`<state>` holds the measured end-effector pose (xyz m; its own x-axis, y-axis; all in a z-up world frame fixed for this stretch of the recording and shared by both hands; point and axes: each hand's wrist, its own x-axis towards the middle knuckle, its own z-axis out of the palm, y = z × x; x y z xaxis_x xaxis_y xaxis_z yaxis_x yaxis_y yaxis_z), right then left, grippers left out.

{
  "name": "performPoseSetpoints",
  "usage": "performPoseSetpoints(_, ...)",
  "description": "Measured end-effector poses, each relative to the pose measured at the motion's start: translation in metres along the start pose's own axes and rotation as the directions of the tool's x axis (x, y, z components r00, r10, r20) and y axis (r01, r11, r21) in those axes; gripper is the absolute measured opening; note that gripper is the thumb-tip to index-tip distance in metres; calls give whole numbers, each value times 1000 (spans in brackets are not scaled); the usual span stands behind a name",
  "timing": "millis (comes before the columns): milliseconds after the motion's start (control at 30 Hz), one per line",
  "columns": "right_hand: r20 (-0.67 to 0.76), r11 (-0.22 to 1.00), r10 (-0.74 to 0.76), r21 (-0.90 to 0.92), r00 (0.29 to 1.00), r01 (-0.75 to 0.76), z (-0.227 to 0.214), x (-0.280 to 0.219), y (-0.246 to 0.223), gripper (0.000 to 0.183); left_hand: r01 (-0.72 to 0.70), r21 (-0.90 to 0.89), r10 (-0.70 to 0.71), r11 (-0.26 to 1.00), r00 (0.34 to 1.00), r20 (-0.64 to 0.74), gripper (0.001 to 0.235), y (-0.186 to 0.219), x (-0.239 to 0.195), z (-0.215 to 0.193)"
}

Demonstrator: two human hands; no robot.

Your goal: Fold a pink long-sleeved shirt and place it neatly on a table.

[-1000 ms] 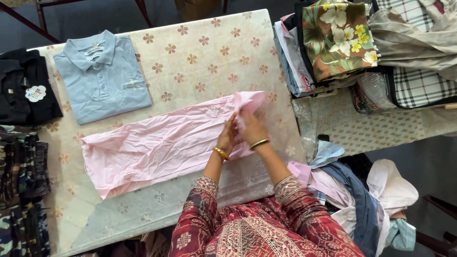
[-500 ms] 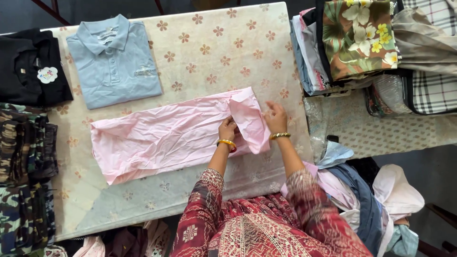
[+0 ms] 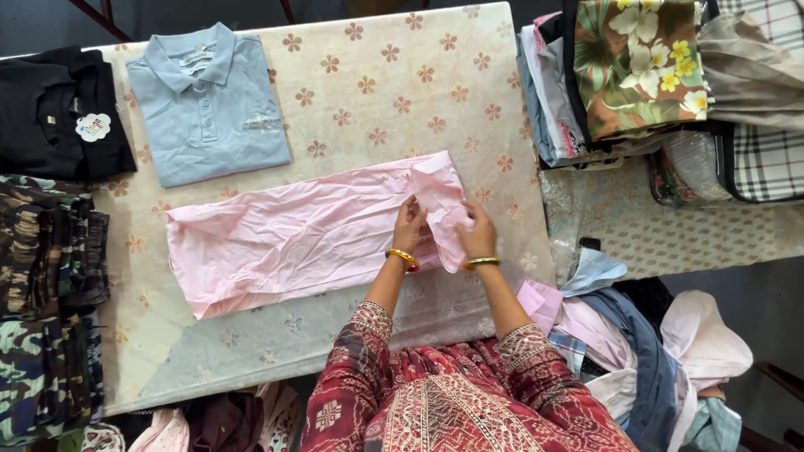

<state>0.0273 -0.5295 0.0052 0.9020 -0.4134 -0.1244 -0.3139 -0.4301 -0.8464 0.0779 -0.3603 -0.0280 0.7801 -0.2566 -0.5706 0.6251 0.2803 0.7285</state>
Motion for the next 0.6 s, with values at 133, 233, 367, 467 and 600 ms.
performPoseSetpoints(133,104,948,-194,-236,976,213,25,-31,-80,55,54,-177,-56,983,998,-6,60,21,-18,-13)
performPoseSetpoints(233,140,833,-417,-337,898,439,41,-39,-79,59,-204,89,215,975,965,-148,51,4,-7,-27)
performPoseSetpoints(367,-27,905,-404,-158,914,395,40,-46,-67,58,-503,802,763,322,639,94,37,61,-36,9)
performPoseSetpoints(467,-163,951,-306,-90,938,295,45,-44,-42,54,-708,698,760,109,512,401,49,91,-13,44)
performPoseSetpoints(600,-318,972,-222,1,922,235,55,-39,-16,50,-751,658,698,58,502,511,70,107,16,73)
